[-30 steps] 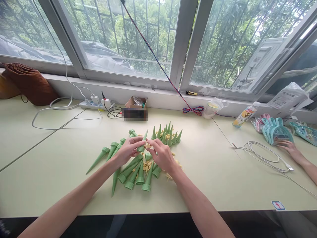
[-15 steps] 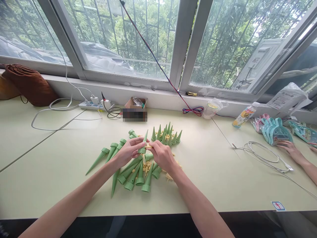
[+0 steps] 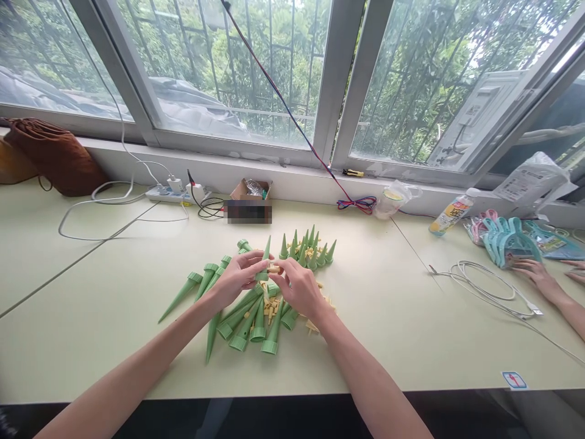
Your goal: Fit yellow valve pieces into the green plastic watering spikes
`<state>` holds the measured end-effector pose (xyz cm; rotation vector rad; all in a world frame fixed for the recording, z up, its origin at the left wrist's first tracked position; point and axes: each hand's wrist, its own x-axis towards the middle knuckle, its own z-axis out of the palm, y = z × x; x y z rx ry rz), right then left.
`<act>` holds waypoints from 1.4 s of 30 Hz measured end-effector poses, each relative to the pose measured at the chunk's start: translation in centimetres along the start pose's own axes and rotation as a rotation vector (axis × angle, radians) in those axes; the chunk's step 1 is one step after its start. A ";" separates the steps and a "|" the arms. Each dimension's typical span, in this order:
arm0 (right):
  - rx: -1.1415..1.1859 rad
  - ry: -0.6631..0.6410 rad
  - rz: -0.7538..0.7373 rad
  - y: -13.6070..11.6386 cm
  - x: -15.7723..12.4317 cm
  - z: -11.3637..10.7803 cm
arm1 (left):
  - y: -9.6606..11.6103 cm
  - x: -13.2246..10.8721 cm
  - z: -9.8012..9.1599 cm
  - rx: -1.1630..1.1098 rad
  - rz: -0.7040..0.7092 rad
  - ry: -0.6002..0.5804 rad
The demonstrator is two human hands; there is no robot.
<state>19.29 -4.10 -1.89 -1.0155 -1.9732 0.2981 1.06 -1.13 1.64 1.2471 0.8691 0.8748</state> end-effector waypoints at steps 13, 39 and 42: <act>-0.009 0.088 -0.100 0.4 0.0 0.2 | -0.6 0.5 -0.6 -0.165 -0.150 -0.020; 0.064 0.066 0.019 -0.2 0.0 0.1 | -0.3 0.0 0.2 -0.048 -0.047 0.027; 0.060 0.052 -0.011 -0.1 -0.1 0.2 | -0.3 0.2 0.0 -0.060 -0.058 0.036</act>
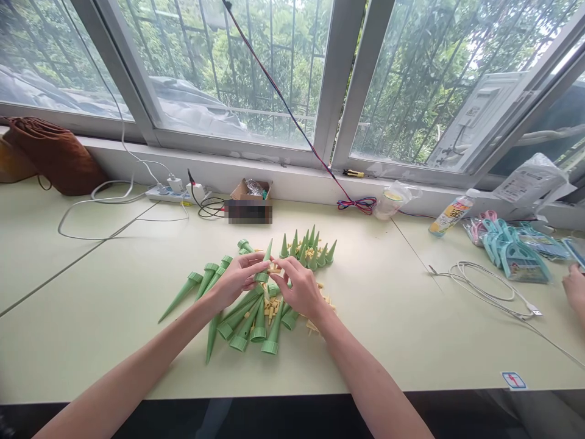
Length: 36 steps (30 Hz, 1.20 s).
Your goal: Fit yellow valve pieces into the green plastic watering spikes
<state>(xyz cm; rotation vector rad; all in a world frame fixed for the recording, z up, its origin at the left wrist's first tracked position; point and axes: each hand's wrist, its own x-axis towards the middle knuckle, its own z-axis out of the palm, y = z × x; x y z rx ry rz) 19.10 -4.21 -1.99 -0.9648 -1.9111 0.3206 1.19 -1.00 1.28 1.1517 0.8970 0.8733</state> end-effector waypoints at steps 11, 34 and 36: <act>-0.026 -0.010 -0.026 0.4 0.1 0.0 | -0.4 0.2 -0.3 -0.002 -0.001 -0.020; -0.004 -0.089 0.097 0.5 -0.1 0.0 | -0.1 -0.2 0.1 0.206 0.204 -0.070; 0.021 -0.082 0.093 0.4 0.0 0.0 | -0.1 -0.2 0.1 0.171 0.168 -0.046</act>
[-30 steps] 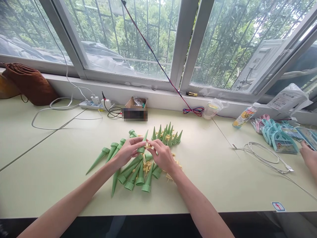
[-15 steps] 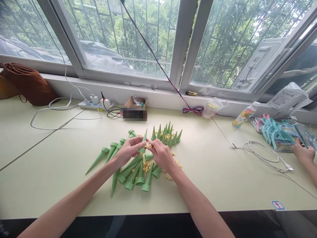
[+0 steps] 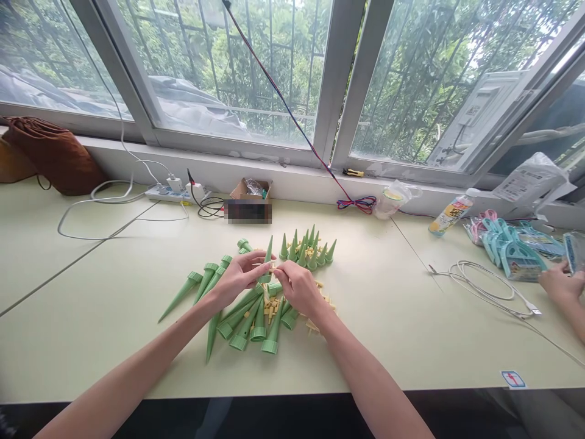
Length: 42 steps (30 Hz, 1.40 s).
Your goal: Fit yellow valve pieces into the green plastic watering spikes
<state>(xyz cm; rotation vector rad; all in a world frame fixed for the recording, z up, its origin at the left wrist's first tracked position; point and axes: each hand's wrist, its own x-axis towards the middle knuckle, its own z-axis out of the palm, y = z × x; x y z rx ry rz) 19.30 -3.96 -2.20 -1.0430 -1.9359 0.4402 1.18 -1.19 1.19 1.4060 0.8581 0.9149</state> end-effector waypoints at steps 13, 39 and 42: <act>0.000 0.079 -0.112 -0.2 0.0 0.1 | 0.1 0.5 -0.7 -0.234 -0.200 -0.017; 0.056 0.068 -0.007 -0.6 0.1 -0.1 | 0.1 0.1 0.1 -0.159 -0.167 0.022; 0.042 0.043 -0.031 -0.5 0.1 -0.1 | 0.0 0.2 -0.1 -0.189 -0.183 0.015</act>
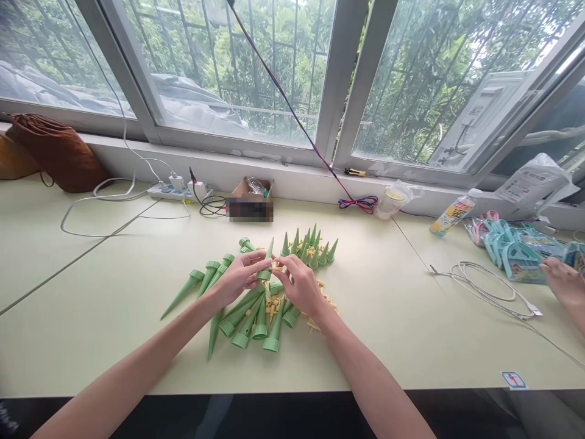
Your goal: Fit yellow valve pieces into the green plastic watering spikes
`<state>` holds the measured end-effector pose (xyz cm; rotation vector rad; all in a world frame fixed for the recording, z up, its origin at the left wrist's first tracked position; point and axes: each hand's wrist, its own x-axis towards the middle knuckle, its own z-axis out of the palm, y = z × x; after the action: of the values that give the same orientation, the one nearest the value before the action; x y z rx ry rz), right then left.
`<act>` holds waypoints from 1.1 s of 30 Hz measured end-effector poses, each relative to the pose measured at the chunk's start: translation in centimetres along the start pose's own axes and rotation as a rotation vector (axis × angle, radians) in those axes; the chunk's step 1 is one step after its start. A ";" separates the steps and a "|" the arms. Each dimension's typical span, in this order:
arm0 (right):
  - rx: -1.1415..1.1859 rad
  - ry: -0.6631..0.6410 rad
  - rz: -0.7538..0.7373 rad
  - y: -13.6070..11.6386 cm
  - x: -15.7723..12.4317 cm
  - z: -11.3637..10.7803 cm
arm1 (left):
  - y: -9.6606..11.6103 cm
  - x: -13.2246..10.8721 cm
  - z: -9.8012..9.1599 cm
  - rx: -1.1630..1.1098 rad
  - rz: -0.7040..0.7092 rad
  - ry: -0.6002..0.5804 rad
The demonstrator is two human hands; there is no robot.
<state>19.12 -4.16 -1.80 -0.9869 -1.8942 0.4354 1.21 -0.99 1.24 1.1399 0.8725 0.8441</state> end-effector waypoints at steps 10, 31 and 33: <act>-0.086 -0.020 -0.059 0.7 0.0 -0.1 | -0.3 0.0 -0.2 0.018 0.000 -0.020; -0.004 -0.030 -0.003 0.1 -0.1 0.0 | -0.1 -0.1 -0.2 0.099 0.098 0.031; -0.015 -0.026 -0.018 0.3 -0.1 0.1 | -0.3 0.1 -0.4 0.050 0.069 0.038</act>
<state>19.22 -4.03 -2.06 -0.9777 -1.9306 0.4253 0.94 -0.84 0.84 1.2069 0.8936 0.9076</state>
